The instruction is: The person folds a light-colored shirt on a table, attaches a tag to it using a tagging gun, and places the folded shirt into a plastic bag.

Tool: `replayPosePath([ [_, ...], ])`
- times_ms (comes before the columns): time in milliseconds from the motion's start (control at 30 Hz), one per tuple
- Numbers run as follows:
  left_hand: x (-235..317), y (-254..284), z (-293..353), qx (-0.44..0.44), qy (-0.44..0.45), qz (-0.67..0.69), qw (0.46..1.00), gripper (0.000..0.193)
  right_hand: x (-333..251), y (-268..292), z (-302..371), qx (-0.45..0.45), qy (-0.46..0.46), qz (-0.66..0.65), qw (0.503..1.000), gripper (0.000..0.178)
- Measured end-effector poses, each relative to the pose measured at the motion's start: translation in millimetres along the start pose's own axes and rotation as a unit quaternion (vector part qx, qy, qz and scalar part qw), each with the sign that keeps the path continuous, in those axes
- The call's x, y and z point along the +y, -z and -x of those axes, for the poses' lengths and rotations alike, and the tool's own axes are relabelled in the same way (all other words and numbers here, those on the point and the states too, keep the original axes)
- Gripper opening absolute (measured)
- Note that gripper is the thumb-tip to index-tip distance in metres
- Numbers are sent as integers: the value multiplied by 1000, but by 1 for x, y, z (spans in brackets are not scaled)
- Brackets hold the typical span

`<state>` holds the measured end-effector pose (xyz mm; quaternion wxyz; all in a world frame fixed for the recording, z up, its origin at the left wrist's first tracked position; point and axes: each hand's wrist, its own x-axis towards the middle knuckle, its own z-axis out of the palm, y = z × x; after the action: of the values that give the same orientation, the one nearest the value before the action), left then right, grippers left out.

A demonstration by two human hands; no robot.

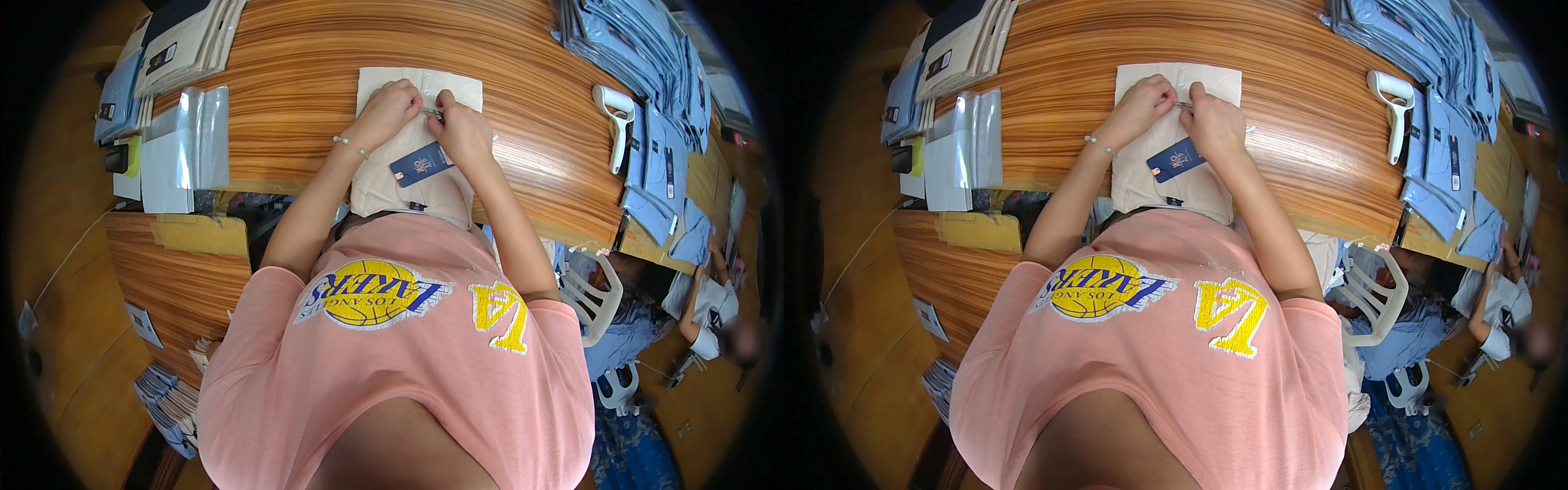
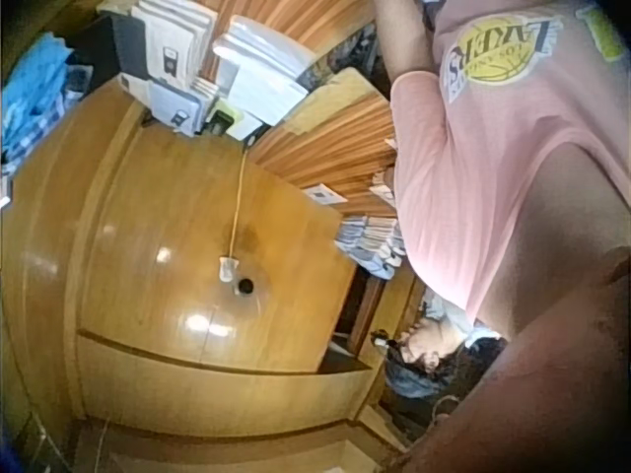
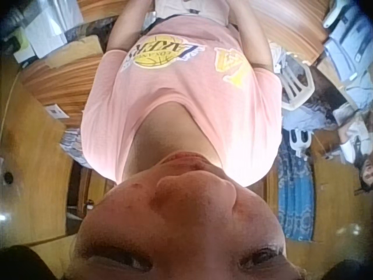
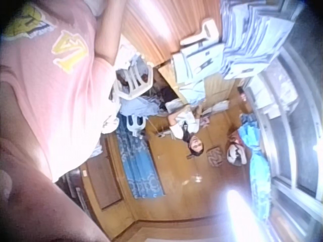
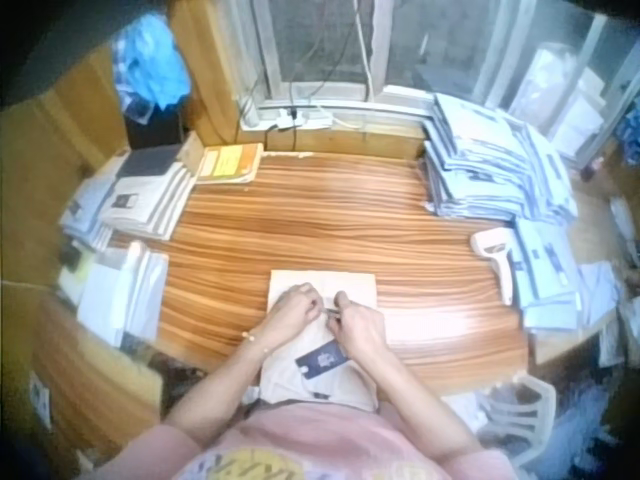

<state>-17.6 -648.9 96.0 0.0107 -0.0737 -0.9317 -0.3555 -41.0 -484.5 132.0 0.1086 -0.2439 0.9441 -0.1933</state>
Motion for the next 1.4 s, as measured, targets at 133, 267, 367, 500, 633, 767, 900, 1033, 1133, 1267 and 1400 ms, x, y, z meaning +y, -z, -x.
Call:
replayPosePath([
  [133,3,1,0,-7,9,-4,1000,11,2,-2,-1,-2,-1,-6,1000,29],
  [267,5,0,1,-6,8,-25,1000,11,0,-1,-2,-11,-4,-1,1000,29],
  [367,8,0,2,-3,6,-36,999,11,1,-2,-3,-18,-6,6,1000,29],
  [500,11,4,4,17,12,-6,1000,11,0,1,0,-14,2,-3,1000,28],
  [633,26,46,17,-152,-2,-2,988,15,19,14,6,14,-43,-53,998,31],
  [767,37,71,8,-375,-31,258,890,24,39,30,11,65,-92,-104,988,35],
  [900,15,23,-33,-44,44,57,996,26,42,33,10,73,-95,-127,985,38],
  [1033,17,1,-64,9,126,-156,980,34,42,29,12,61,-73,-143,985,38],
  [1133,9,-3,-76,-33,188,-43,981,35,40,25,11,42,-77,-143,986,37],
  [1267,1,-6,-71,34,159,13,987,32,31,22,2,35,-72,-116,990,36],
  [1400,3,-2,-56,113,61,25,991,24,20,15,-8,31,-47,-98,994,39],
])
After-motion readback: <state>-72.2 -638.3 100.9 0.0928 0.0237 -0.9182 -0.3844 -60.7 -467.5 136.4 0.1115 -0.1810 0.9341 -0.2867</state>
